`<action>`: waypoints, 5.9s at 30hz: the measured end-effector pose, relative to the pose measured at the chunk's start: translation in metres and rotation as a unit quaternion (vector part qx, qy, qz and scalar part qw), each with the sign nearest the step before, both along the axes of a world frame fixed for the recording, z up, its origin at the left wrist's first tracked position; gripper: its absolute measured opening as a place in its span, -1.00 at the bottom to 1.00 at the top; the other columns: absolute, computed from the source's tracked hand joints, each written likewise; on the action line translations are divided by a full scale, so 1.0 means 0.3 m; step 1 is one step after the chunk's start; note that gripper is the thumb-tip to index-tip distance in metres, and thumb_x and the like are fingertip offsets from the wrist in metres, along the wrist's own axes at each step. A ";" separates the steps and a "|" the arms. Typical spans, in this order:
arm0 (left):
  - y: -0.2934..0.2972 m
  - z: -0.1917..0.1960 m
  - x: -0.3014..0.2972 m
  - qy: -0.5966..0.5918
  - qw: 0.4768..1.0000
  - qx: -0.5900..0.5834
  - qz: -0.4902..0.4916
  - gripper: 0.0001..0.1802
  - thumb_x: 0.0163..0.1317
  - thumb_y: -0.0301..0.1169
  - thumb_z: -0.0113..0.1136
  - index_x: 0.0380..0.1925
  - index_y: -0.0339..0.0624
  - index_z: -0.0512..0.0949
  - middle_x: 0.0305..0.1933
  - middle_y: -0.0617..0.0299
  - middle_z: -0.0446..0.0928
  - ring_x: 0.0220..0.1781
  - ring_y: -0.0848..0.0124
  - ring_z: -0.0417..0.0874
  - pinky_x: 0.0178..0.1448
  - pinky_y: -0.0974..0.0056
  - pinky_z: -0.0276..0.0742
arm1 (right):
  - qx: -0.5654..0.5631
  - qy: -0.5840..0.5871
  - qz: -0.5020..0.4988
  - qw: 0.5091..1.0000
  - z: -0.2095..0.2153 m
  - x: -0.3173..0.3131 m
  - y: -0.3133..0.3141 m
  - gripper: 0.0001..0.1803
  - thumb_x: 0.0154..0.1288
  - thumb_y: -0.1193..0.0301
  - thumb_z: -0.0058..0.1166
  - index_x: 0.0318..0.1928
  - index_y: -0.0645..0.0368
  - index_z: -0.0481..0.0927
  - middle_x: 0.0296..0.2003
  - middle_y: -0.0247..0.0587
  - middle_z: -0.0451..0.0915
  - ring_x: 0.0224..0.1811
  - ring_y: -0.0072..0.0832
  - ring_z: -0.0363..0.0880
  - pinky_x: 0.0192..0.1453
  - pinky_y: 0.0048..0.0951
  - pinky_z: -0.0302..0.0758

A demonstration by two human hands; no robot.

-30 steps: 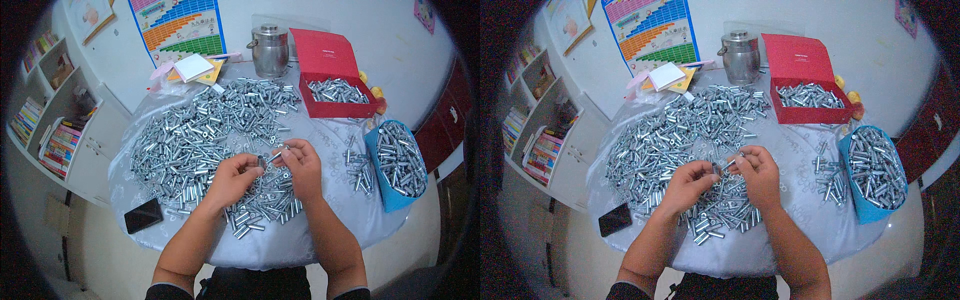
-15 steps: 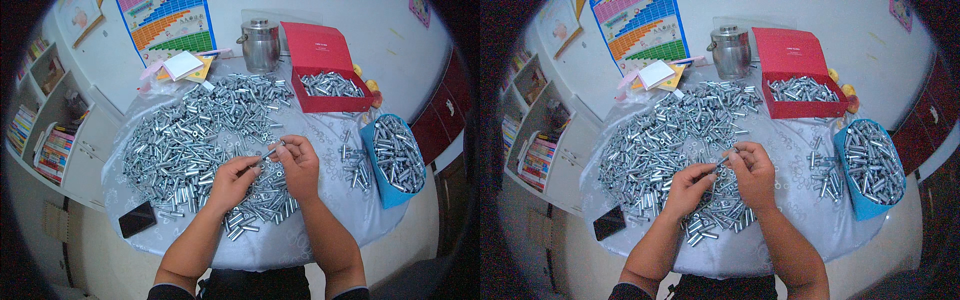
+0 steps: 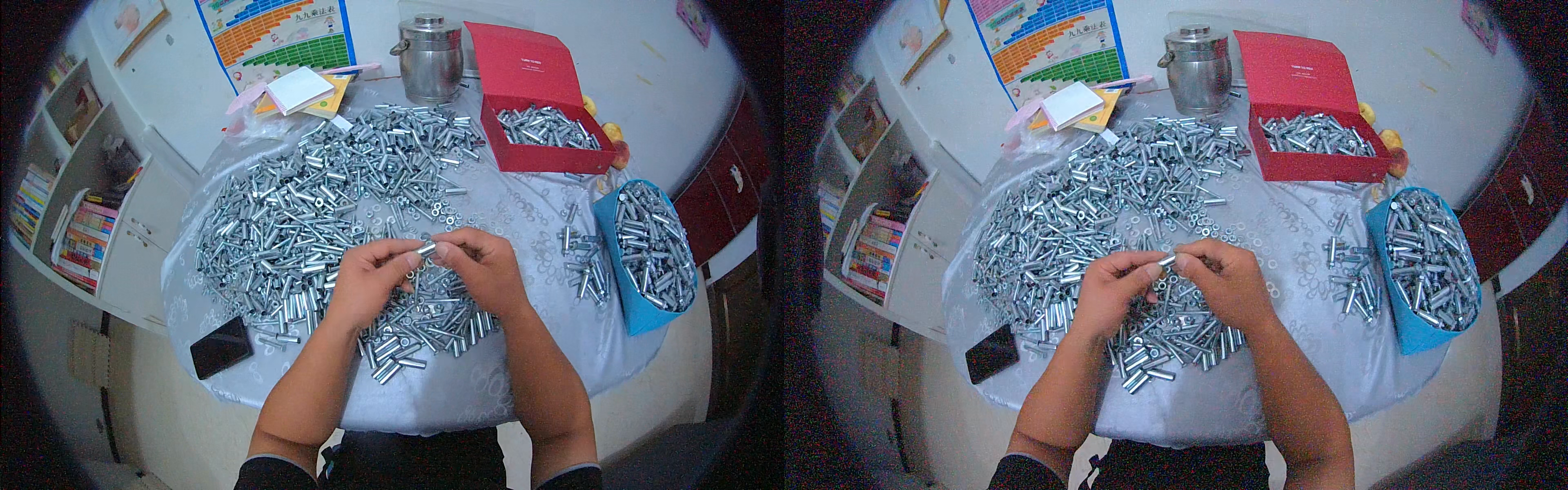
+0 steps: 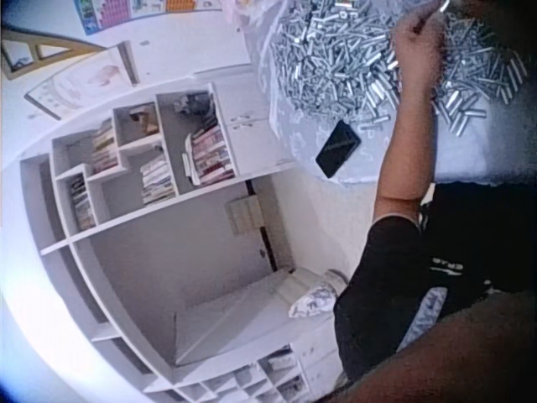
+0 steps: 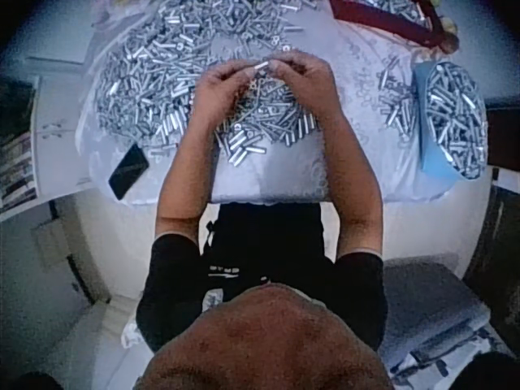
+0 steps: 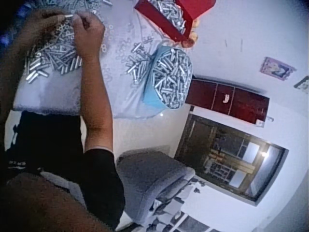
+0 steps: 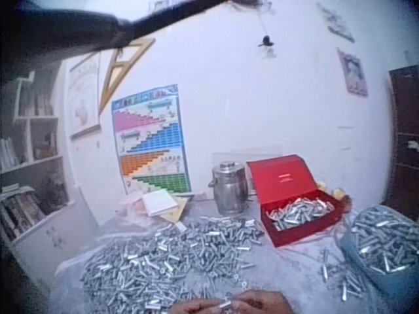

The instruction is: The person repeatedly picks up small metal sleeves and washers from a large pile on a table, threads the washers onto the sleeves, and places the assembled units into a blue container. The process is continuous and repetitive, with the person handling one fastener at a time.

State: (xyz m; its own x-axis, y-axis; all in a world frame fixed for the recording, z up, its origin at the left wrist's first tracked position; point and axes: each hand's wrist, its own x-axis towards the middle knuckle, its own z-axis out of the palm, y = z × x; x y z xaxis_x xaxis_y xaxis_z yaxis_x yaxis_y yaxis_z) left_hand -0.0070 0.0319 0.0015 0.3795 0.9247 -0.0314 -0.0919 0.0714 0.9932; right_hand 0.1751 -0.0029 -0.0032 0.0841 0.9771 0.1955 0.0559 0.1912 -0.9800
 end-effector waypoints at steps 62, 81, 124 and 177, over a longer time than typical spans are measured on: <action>-0.001 -0.035 0.032 -0.061 0.996 -0.015 0.060 -0.79 0.29 -0.47 0.17 -0.12 -0.36 0.53 -0.32 0.12 0.64 -0.41 0.43 0.66 -0.32 0.38 0.63 | 0.027 -0.418 -0.104 0.902 -0.083 0.150 0.040 -0.82 0.09 0.33 0.16 -0.36 0.17 0.67 -0.39 -0.06 0.59 -0.26 -0.11 0.56 -0.12 -0.16 0.47; 0.002 -0.033 0.034 -0.057 0.995 0.005 0.081 -0.82 0.28 -0.45 0.18 -0.18 -0.32 0.56 -0.35 0.16 0.62 -0.44 0.47 0.62 -0.36 0.39 0.60 | -0.003 -0.456 -0.143 0.878 -0.105 0.022 0.105 -0.78 0.00 0.32 0.28 -0.36 0.17 0.65 -0.31 -0.01 0.52 -0.15 -0.07 0.52 -0.01 -0.11 0.45; -0.025 -0.045 0.040 0.009 0.999 0.031 0.021 -0.79 0.24 -0.52 0.22 -0.13 -0.38 0.60 -0.39 0.20 0.64 -0.39 0.56 0.62 -0.31 0.49 0.54 | -0.051 0.149 0.039 0.987 -0.004 0.055 0.029 -0.81 0.36 0.46 0.00 -0.11 0.33 0.51 -0.37 -0.16 0.59 -0.46 -0.55 0.52 -0.35 -0.52 0.52; -0.021 -0.042 0.035 -0.021 1.000 -0.004 -0.008 -0.78 0.25 -0.53 0.20 -0.12 -0.41 0.58 -0.31 0.09 0.65 -0.34 0.42 0.70 -0.26 0.38 0.66 | -0.102 0.132 0.026 0.986 0.013 0.056 0.012 -0.76 0.29 0.37 0.11 -0.15 0.30 0.60 -0.41 -0.28 0.60 -0.48 -0.62 0.50 -0.36 -0.60 0.43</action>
